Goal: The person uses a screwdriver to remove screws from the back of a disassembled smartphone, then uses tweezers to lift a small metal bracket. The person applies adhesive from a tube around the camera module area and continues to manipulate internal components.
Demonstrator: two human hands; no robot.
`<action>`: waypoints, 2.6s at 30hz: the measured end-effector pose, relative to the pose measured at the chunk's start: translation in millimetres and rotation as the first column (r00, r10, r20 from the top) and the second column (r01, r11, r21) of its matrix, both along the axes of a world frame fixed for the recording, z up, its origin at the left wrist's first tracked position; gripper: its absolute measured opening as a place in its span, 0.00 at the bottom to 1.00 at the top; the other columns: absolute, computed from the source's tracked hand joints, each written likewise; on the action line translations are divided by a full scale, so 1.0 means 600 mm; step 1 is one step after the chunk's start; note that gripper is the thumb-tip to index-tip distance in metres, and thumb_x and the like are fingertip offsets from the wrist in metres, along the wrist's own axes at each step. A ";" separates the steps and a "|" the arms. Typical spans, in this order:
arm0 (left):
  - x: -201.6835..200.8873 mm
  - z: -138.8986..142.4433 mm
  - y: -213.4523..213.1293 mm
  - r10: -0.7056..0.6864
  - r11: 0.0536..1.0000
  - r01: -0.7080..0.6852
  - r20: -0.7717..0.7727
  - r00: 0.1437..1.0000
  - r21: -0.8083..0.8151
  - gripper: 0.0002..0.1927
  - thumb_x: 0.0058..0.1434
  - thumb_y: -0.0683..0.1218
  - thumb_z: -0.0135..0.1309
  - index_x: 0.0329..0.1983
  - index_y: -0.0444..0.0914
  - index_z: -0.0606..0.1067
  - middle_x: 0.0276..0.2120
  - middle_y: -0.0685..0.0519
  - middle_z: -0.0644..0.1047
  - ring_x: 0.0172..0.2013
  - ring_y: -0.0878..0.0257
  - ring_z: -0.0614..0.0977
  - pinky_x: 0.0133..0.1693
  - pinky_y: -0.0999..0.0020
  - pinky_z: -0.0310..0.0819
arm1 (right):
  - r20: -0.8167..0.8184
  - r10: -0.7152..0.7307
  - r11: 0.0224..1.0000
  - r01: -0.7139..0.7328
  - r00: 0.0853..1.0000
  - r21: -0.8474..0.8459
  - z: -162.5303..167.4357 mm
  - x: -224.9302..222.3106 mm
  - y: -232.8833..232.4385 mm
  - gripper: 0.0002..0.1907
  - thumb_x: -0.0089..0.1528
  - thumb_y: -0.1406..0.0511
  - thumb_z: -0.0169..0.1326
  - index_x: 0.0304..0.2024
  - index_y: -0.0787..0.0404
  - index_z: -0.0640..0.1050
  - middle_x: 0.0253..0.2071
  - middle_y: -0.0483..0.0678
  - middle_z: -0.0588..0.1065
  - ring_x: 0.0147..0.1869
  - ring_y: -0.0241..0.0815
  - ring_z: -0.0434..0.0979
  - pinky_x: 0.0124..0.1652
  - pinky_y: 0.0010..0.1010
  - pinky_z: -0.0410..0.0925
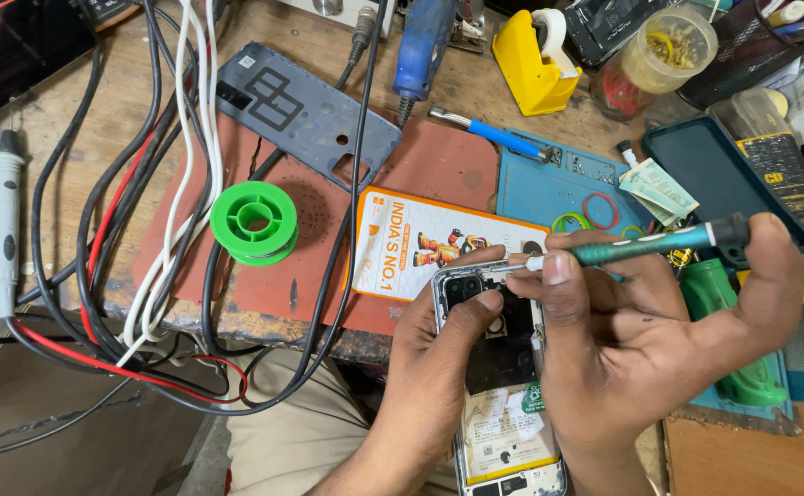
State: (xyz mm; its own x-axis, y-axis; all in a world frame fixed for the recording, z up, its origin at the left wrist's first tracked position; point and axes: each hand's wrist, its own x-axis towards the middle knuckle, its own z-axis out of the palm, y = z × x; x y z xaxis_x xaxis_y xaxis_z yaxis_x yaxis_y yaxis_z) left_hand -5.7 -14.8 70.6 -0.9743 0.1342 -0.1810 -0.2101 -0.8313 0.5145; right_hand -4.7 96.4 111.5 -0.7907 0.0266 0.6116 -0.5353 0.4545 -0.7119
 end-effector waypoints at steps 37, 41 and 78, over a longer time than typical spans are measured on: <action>0.001 -0.018 -0.014 -0.139 0.913 0.139 -0.026 0.990 0.385 0.32 0.69 0.64 0.36 0.67 0.39 0.66 0.51 0.42 0.77 0.47 0.50 0.83 0.39 0.50 0.85 | 0.094 0.368 0.908 -0.380 0.925 0.177 0.061 -0.074 0.018 0.39 0.65 0.79 0.58 0.68 0.60 0.49 0.50 0.65 0.75 0.48 0.46 0.82 0.45 0.30 0.80; 0.003 -0.017 -0.012 -0.127 0.905 0.141 -0.061 0.990 0.402 0.31 0.71 0.64 0.36 0.66 0.38 0.66 0.51 0.41 0.76 0.48 0.51 0.82 0.40 0.50 0.85 | 0.090 0.324 0.923 -0.335 0.942 0.189 0.057 -0.072 0.018 0.41 0.65 0.80 0.59 0.68 0.60 0.48 0.54 0.68 0.73 0.55 0.53 0.81 0.50 0.36 0.82; 0.007 -0.022 -0.014 -0.091 0.906 0.116 -0.080 0.993 0.408 0.30 0.73 0.63 0.33 0.66 0.39 0.65 0.53 0.38 0.75 0.47 0.47 0.82 0.41 0.47 0.84 | 0.098 0.203 0.972 -0.189 0.974 -0.138 -0.023 -0.012 0.034 0.47 0.76 0.82 0.52 0.77 0.42 0.38 0.62 0.59 0.68 0.56 0.46 0.78 0.57 0.45 0.78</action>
State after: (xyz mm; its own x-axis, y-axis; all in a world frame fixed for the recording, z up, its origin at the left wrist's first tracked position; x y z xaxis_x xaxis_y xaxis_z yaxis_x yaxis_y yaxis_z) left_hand -1.7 -23.1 57.6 -0.9580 0.2850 -0.0323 -0.2866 -0.9469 0.1454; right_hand -11.7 116.5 97.8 -0.8509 -0.0634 0.5215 -0.5194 0.2505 -0.8170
